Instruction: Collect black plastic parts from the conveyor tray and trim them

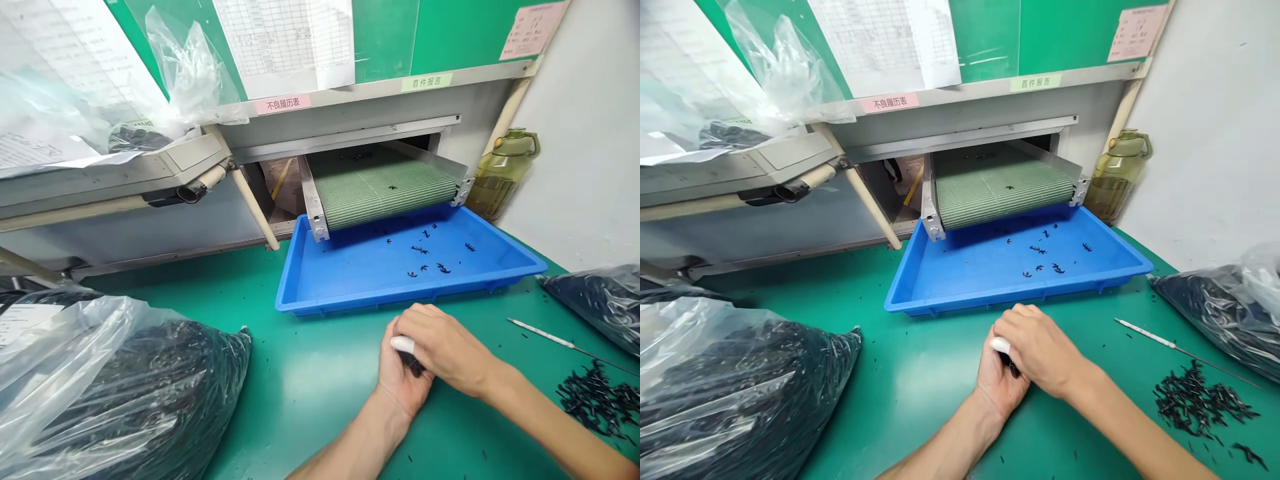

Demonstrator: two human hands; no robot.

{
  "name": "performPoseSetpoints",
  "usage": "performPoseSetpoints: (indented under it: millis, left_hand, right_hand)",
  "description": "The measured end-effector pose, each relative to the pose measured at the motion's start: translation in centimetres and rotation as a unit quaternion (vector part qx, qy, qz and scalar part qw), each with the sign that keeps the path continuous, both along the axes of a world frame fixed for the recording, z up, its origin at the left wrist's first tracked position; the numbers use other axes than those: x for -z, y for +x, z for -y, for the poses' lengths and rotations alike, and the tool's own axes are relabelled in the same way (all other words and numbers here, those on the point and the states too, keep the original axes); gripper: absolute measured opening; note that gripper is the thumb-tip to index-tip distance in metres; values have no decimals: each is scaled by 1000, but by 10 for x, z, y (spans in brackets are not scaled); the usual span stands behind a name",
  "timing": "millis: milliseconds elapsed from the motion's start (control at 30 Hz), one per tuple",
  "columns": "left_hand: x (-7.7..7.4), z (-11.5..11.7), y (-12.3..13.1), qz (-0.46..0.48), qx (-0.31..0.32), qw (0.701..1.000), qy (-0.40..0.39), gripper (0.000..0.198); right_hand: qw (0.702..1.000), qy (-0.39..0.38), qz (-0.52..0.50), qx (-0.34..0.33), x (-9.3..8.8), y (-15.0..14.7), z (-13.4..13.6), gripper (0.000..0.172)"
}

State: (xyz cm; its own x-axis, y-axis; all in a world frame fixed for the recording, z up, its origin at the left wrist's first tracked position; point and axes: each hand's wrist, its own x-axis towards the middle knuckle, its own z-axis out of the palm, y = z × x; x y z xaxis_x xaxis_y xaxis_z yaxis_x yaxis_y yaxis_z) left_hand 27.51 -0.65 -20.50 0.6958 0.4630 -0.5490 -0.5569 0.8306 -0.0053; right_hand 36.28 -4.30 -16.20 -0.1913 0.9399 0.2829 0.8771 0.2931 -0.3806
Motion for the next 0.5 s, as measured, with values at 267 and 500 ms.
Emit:
performPoseSetpoints:
  millis: [267, 500]
  left_hand:
    - [5, -1, -6, 32, 12, 999, 35, 17]
    - [14, 2, -13, 25, 16, 1000, -2, 17]
  right_hand:
    - [991, 98, -93, 0, -29, 39, -19, 16]
    - [976, 181, 16, 120, -79, 126, -174, 24]
